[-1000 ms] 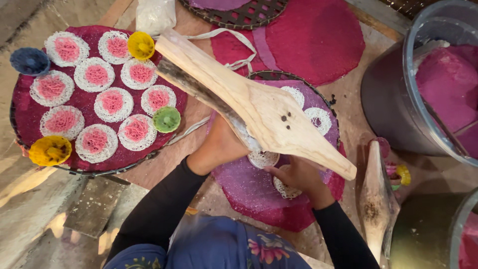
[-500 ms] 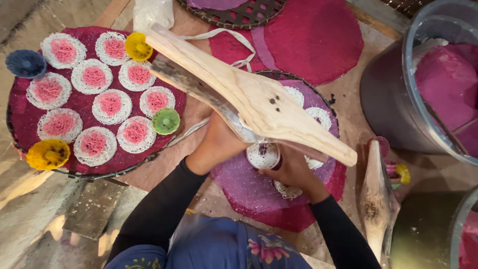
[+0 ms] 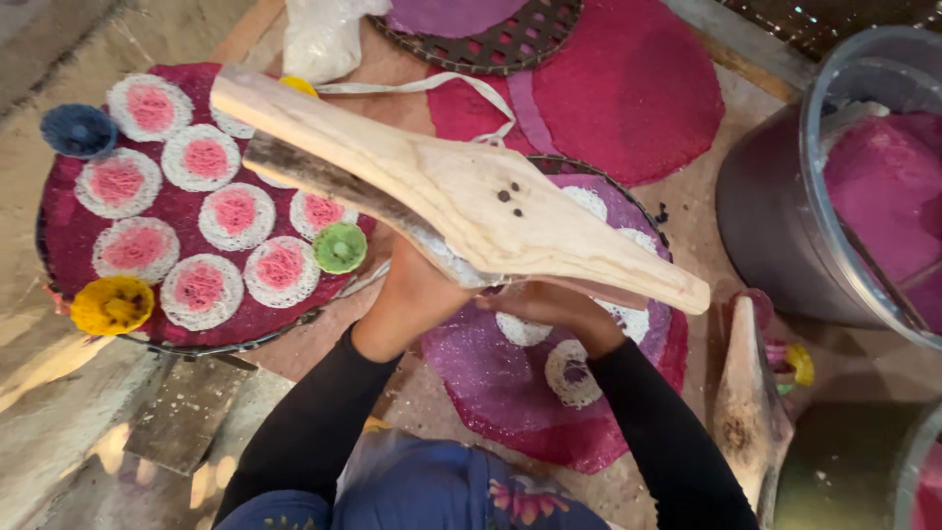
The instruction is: The person processes pink and white rice-based dough by extruding it through a wooden tool onto flat trays, then shapes and positions the resulting circular patterns by hand.
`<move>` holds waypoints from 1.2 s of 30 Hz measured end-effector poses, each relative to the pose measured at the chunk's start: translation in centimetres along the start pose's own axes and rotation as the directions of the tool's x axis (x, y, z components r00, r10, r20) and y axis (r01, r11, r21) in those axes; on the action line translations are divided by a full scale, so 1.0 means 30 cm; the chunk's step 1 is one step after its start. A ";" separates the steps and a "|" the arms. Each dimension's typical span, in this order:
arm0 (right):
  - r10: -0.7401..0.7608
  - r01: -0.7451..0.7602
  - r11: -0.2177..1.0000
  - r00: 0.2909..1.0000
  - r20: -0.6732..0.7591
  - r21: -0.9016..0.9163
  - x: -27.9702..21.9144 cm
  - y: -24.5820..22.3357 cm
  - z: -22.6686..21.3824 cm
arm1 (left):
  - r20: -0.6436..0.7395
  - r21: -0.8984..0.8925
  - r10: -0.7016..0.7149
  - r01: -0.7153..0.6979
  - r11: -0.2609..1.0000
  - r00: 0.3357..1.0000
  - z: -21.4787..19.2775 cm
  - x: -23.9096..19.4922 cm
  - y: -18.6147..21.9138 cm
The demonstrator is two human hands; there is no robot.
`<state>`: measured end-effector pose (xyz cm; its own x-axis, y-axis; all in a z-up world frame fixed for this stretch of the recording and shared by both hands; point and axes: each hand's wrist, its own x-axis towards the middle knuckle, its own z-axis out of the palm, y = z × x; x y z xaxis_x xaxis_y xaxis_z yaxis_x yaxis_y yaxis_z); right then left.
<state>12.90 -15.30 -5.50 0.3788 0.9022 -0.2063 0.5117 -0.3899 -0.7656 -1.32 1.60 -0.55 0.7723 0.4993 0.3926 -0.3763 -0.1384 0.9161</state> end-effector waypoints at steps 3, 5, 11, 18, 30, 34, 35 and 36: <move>-0.232 0.230 0.953 0.973 0.014 -0.196 0.069 -0.037 0.011 | -0.014 0.082 -0.003 0.004 0.997 1.000 -0.047 -0.014 0.030; -0.326 0.330 0.890 0.943 0.068 -0.314 0.075 -0.074 -0.016 | -0.017 0.098 0.020 -0.018 0.995 1.000 -0.079 -0.013 0.055; 0.051 -0.041 0.768 0.999 0.003 0.639 -0.112 -0.144 -0.294 | 0.047 0.200 0.146 -0.153 0.968 0.988 -0.041 0.035 0.104; 0.101 -0.195 0.917 0.957 0.271 0.347 -0.323 -0.064 -0.467 | 0.448 0.452 0.204 -0.418 0.788 0.870 0.047 0.180 0.097; 0.269 -0.463 0.814 0.836 0.479 0.350 -0.108 0.046 -0.395 | 0.299 -0.938 0.317 0.215 0.273 0.900 -0.098 0.316 -0.157; 0.391 -0.497 0.842 0.831 0.396 0.211 -0.064 0.100 -0.346 | 0.216 -0.954 0.064 0.197 0.227 0.974 -0.115 0.286 -0.221; 0.448 -0.534 0.823 0.819 0.358 0.192 -0.053 0.110 -0.333 | 0.216 -0.950 0.057 0.197 0.242 0.975 -0.121 0.283 -0.230; 0.446 -0.514 0.848 0.826 0.344 0.134 -0.047 0.117 -0.322 | 0.221 -0.945 0.050 0.201 0.258 0.974 -0.128 0.285 -0.236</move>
<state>21.61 -19.73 -2.03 0.2760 0.6349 -0.7216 0.1357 -0.7690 -0.6247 5.99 10.14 -4.00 0.8463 0.2906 0.4465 -0.4257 0.8728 0.2388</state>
